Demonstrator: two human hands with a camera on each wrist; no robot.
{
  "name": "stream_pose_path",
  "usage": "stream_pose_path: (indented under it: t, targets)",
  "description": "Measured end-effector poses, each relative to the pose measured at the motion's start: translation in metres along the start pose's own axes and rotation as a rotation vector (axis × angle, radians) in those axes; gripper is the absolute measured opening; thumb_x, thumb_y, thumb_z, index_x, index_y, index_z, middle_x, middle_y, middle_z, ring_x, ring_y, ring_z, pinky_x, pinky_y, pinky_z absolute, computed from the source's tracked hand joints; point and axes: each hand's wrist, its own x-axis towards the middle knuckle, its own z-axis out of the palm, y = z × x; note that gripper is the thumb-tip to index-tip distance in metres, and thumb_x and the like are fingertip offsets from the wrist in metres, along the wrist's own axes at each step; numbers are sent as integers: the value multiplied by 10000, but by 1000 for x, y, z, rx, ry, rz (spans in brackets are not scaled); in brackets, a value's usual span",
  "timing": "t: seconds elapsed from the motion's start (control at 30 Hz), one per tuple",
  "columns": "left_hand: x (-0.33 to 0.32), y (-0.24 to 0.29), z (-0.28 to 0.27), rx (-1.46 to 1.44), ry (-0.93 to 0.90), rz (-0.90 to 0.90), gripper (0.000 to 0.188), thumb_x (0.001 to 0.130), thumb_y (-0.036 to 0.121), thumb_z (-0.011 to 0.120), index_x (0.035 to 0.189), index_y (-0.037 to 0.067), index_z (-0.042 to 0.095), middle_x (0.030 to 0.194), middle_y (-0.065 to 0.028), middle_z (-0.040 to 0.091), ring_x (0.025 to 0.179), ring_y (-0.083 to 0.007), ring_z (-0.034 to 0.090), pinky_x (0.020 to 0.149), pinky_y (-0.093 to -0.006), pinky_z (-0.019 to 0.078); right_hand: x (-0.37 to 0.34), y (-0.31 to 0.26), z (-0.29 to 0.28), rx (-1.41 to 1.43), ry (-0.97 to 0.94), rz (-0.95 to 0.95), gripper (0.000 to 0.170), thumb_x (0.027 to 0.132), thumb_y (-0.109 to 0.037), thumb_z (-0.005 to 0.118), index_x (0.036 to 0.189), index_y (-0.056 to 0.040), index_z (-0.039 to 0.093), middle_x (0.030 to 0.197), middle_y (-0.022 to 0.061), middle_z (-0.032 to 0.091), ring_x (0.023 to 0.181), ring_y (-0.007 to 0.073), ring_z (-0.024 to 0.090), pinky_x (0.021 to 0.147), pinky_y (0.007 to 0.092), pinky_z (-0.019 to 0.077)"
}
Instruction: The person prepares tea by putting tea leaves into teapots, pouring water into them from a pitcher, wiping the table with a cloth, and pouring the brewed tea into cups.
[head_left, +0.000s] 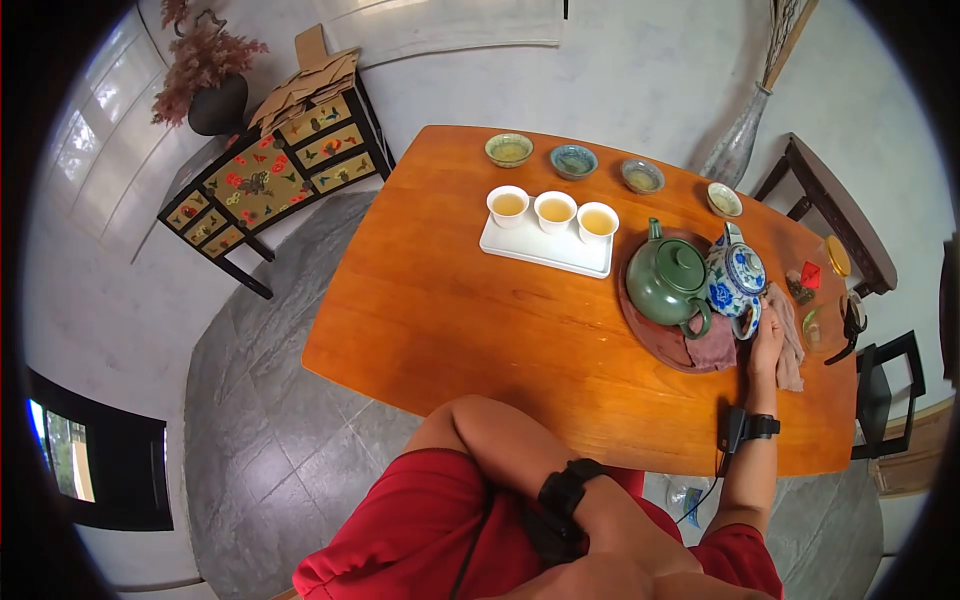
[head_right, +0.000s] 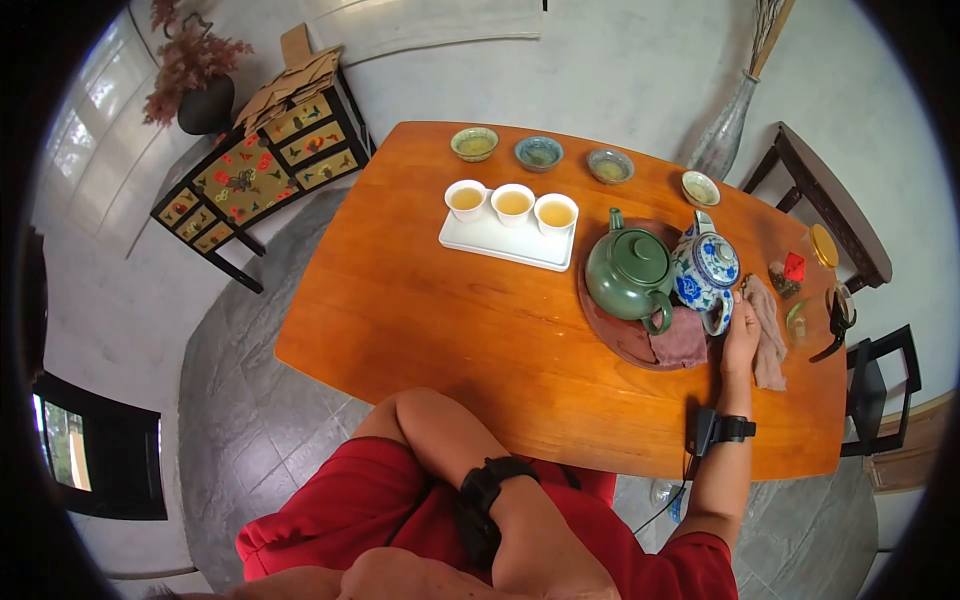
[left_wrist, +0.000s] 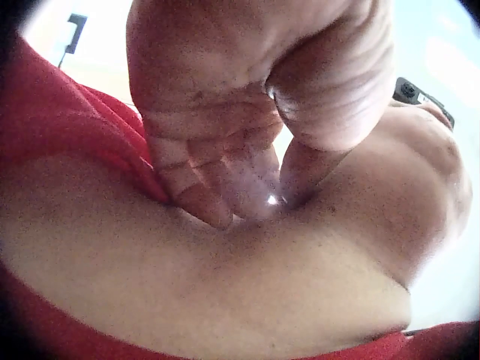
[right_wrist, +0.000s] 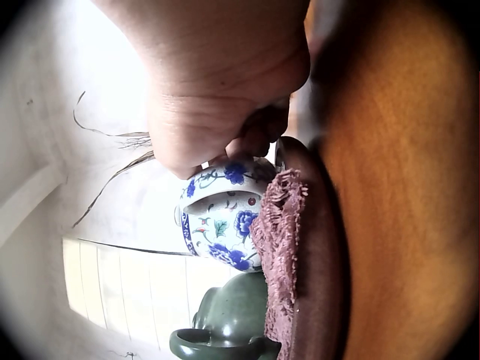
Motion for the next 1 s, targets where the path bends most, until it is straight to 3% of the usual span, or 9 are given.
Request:
stream_pose_path:
  t: [1.0]
  targets:
    - [-9, 22, -2, -190, -134, -116, 336, 853, 248, 759, 985, -11, 590, 804, 39, 612, 728, -37, 500, 613, -233, 404, -3, -6, 4, -19, -22, -10, 294, 1005, -290, 542, 879, -67, 686, 752, -69, 590, 666, 19, 460, 618, 191, 357]
